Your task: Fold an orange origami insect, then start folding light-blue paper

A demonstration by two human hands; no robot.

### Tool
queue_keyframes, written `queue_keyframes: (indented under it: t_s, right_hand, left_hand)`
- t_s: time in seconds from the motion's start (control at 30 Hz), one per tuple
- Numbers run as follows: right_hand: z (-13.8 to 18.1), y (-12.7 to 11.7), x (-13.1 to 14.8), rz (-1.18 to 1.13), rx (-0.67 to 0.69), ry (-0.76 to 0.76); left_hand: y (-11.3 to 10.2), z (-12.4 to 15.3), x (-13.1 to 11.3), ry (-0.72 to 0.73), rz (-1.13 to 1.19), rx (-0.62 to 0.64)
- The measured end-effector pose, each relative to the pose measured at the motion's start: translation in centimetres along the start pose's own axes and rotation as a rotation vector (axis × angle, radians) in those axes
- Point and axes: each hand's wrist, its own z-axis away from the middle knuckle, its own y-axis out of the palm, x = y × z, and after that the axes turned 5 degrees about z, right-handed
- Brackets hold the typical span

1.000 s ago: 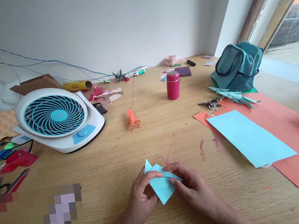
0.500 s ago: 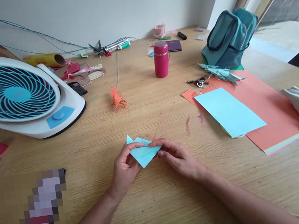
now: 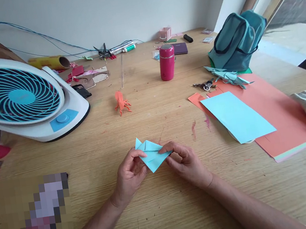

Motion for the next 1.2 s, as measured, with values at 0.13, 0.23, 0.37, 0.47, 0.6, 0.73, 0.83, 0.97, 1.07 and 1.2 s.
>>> queue_keyframes:
  t_s: [0.13,0.23,0.37,0.47,0.6,0.73,0.83,0.97,1.07,1.2]
  right_hand:
    - [0.1,0.1,-0.2,-0.008,-0.037,-0.046]
    - [0.2,0.1,-0.3,0.007,-0.058,-0.055]
    - [0.3,0.1,-0.2,0.06,-0.088,-0.082]
    - [0.3,0.2,0.0,0.087,-0.089,-0.094]
    - [0.4,0.3,0.0,0.092,-0.083,-0.105]
    - [0.4,0.2,0.2,0.079,-0.074,-0.133]
    - [0.3,0.1,0.3,0.068,-0.057,-0.165]
    - [0.3,0.0,0.3,0.049,-0.014,-0.182]
    - [0.2,-0.1,0.3,0.037,-0.005,-0.193]
    - [0.2,-0.1,0.1,0.029,0.005,-0.197]
  left_hand:
    - [0.2,0.3,-0.1,0.047,-0.044,-0.015]
    - [0.6,0.5,-0.2,-0.002,0.003,-0.037]
    - [1.0,0.7,-0.1,-0.034,0.064,-0.059]
    - [0.8,0.7,0.0,0.013,0.016,-0.072]
    - [0.4,0.6,0.0,0.09,-0.071,-0.072]
    - [0.2,0.5,0.1,0.124,-0.056,-0.063]
    - [0.1,0.5,0.2,0.16,-0.017,-0.037]
    - [-0.1,0.3,-0.1,0.187,-0.061,0.032]
    - [-0.1,0.2,-0.4,0.183,-0.093,0.041]
    - [-0.1,0.2,-0.5,0.192,-0.07,0.039]
